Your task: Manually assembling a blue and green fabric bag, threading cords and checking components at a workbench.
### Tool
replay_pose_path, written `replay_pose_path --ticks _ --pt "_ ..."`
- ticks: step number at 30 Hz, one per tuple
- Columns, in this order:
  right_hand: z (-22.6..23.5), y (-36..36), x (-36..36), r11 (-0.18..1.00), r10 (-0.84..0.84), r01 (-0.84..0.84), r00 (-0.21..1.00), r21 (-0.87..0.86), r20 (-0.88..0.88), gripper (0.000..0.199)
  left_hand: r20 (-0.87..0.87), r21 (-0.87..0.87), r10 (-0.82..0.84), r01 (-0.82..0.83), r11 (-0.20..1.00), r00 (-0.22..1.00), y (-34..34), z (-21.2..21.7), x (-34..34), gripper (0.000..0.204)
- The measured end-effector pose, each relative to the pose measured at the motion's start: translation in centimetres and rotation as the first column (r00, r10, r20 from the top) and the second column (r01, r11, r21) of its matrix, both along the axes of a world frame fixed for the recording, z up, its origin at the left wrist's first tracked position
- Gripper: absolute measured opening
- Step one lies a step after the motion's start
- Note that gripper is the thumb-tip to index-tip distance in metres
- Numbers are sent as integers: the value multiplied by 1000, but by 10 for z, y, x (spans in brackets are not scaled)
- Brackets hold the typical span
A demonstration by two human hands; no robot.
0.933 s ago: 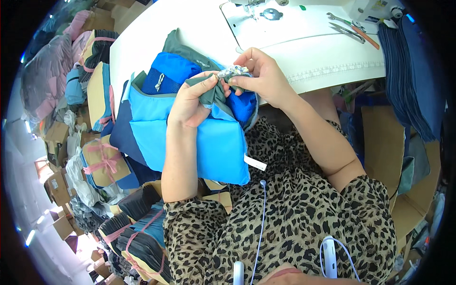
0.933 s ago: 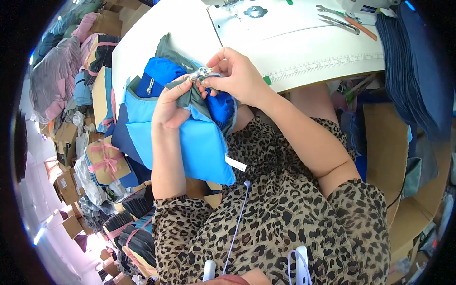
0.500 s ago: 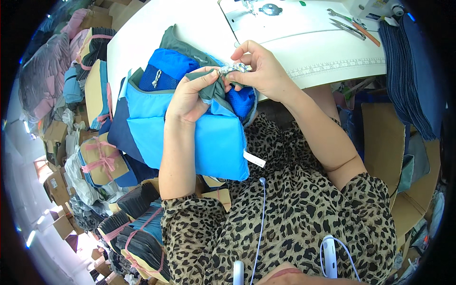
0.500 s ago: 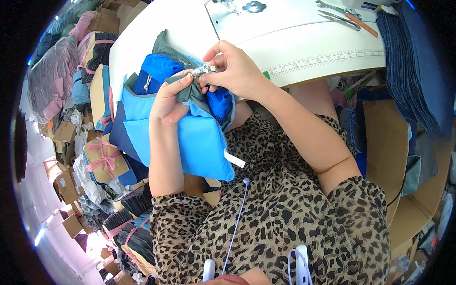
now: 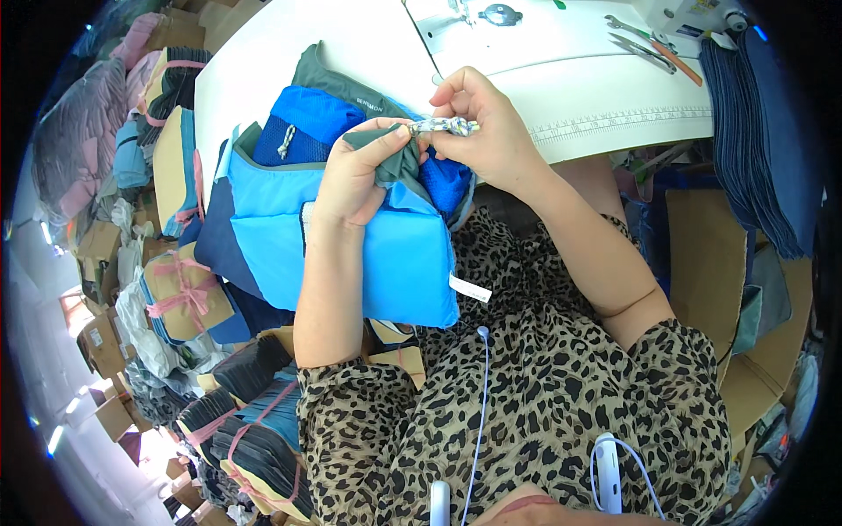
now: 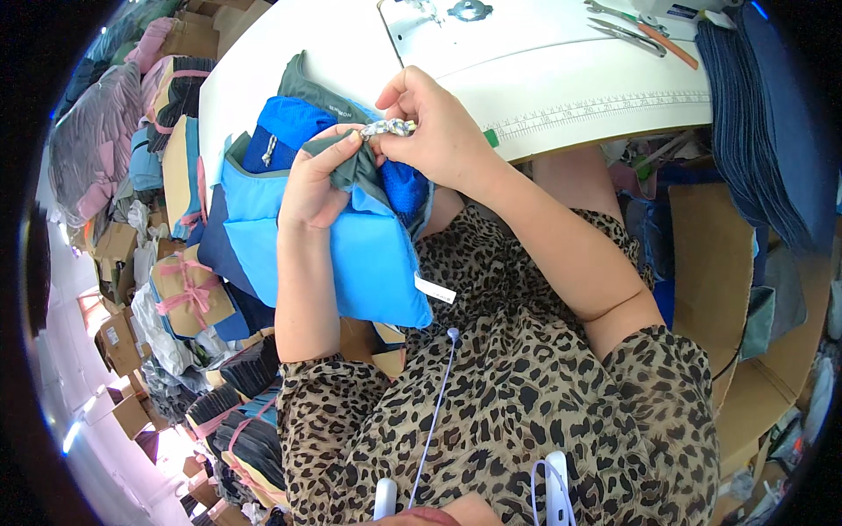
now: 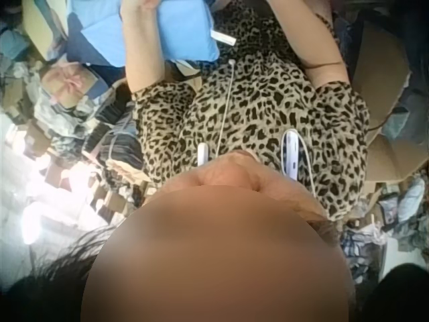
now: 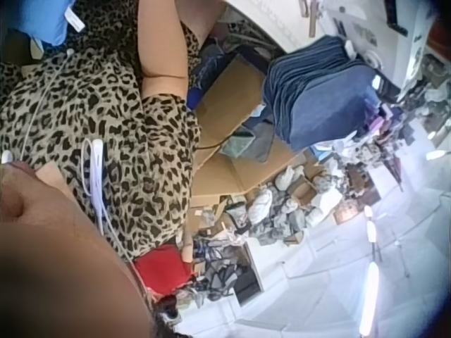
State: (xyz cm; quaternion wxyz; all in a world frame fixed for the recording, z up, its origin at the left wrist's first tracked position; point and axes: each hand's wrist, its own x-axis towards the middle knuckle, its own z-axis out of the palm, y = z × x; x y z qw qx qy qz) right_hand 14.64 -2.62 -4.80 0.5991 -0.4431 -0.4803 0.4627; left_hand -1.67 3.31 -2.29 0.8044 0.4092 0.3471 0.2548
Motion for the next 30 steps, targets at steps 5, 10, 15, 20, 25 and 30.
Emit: replay_pose_path --ticks 5,10,15,20,25,30 --pt "2 -3 -2 999 -1 2 1000 43 -11 27 -65 83 31 -25 996 997 -2 1 0 18" --pt "2 -3 1 1000 11 -10 1000 15 -10 28 -17 6 -2 2 1000 1000 2 -3 -2 17" --pt "-1 0 7 992 124 -121 987 31 -106 29 -48 -13 -29 28 1000 998 6 -4 -2 17" --pt "-2 2 8 997 68 -69 998 -27 -14 29 -65 -8 -29 28 1000 997 5 -4 -2 17" --pt "-15 -1 -6 995 -83 84 996 45 -31 26 -43 66 -1 4 998 999 1 -8 0 18" --pt "-14 -2 -5 980 -184 182 983 75 24 22 -76 101 33 -26 995 997 -1 -5 0 17"
